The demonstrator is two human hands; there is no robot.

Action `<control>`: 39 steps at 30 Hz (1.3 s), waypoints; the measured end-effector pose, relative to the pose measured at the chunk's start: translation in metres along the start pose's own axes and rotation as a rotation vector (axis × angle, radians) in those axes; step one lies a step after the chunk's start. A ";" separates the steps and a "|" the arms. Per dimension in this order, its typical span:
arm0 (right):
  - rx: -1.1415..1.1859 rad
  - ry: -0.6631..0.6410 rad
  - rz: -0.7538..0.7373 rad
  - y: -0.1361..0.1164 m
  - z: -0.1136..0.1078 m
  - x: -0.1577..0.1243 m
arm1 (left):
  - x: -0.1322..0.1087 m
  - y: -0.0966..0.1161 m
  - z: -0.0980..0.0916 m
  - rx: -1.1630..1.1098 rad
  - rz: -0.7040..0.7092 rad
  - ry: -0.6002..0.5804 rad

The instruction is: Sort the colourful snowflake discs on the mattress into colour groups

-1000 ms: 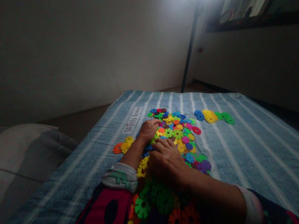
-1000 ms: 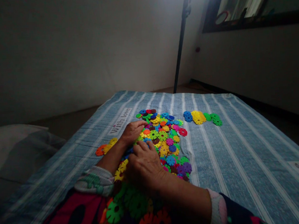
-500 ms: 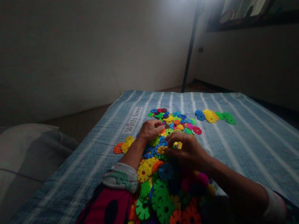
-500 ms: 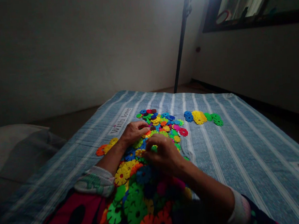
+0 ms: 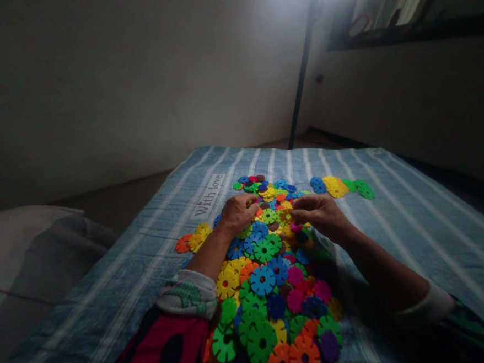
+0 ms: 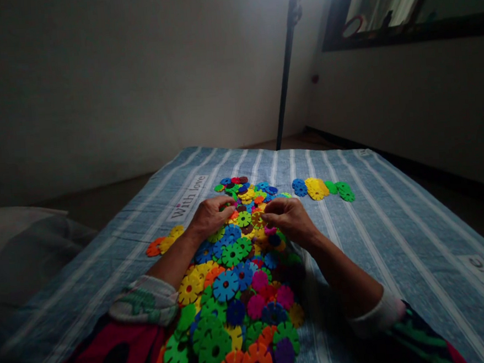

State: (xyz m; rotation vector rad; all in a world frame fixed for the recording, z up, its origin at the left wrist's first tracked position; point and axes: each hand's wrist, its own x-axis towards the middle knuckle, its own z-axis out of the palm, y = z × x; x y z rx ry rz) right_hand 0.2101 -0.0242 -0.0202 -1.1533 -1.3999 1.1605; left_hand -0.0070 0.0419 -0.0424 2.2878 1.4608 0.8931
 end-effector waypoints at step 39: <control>-0.955 0.633 -0.019 0.066 -0.135 0.034 | 0.004 0.000 -0.004 0.055 0.015 -0.065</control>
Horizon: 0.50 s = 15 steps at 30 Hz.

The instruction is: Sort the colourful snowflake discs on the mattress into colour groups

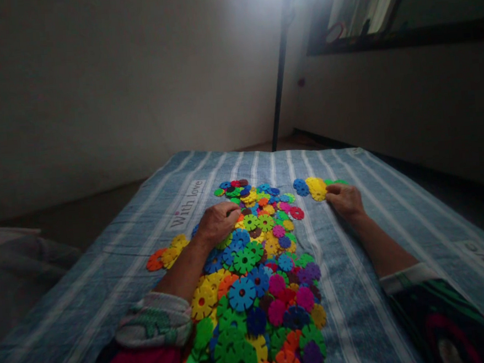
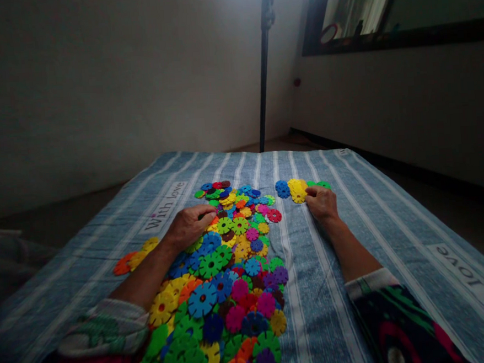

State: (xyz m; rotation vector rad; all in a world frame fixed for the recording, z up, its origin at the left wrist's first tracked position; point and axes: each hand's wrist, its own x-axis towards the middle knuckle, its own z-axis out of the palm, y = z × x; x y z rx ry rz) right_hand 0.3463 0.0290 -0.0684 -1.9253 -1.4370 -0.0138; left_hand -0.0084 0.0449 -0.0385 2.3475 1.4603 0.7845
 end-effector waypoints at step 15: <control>-0.284 -0.043 -0.112 -0.016 0.009 -0.015 | 0.000 -0.002 0.002 -0.009 0.004 -0.003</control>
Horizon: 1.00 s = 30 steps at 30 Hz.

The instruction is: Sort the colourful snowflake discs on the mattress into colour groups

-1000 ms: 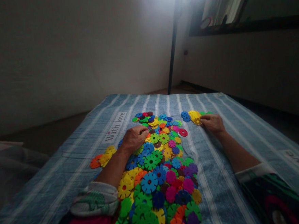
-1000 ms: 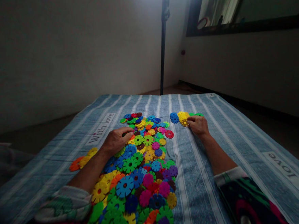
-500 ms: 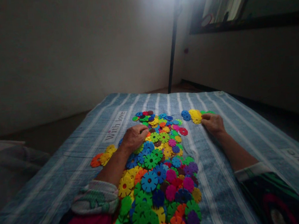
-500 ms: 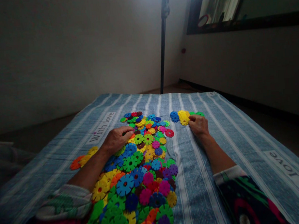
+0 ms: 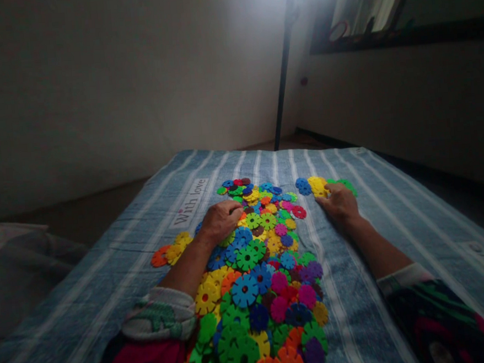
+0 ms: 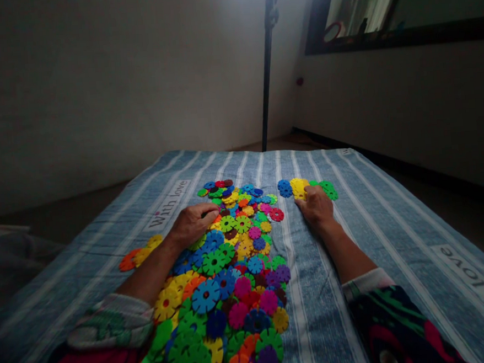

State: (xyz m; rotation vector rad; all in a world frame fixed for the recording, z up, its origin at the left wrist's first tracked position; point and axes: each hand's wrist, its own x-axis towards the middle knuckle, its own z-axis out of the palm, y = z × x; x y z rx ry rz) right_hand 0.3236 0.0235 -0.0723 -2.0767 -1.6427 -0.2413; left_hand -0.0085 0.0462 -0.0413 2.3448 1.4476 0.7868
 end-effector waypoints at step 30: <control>0.459 -0.296 -0.867 -0.163 -0.076 -0.099 | -0.002 -0.003 0.003 -0.035 -0.080 0.002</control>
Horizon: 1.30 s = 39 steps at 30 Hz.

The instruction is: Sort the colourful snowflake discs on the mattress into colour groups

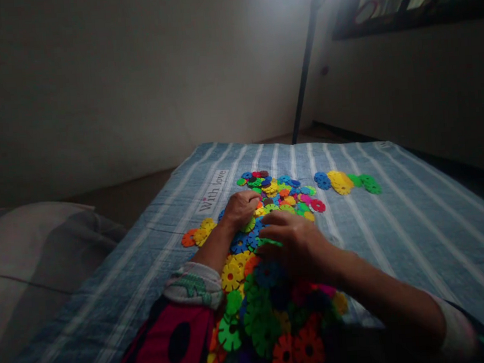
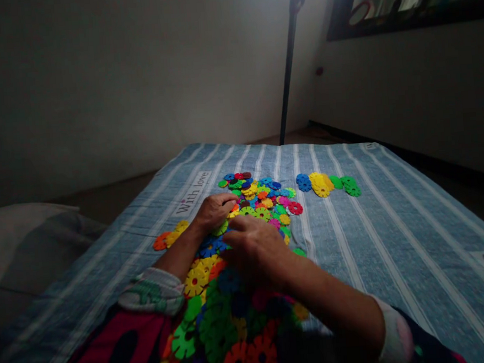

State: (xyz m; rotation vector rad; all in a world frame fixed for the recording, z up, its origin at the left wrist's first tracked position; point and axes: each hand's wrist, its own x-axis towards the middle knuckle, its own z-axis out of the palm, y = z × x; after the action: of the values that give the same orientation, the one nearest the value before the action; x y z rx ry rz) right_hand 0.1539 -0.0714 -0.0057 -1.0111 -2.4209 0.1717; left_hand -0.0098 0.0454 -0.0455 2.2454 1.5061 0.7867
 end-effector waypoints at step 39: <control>0.920 0.240 0.539 0.037 -0.022 -0.019 | 0.004 -0.003 -0.005 -0.029 0.024 -0.001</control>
State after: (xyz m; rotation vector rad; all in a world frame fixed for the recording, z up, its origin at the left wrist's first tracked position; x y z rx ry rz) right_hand 0.1996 -0.0594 -0.0060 -1.0874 -1.4962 1.1448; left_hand -0.0135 0.0496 -0.0421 2.2470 1.4607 0.8091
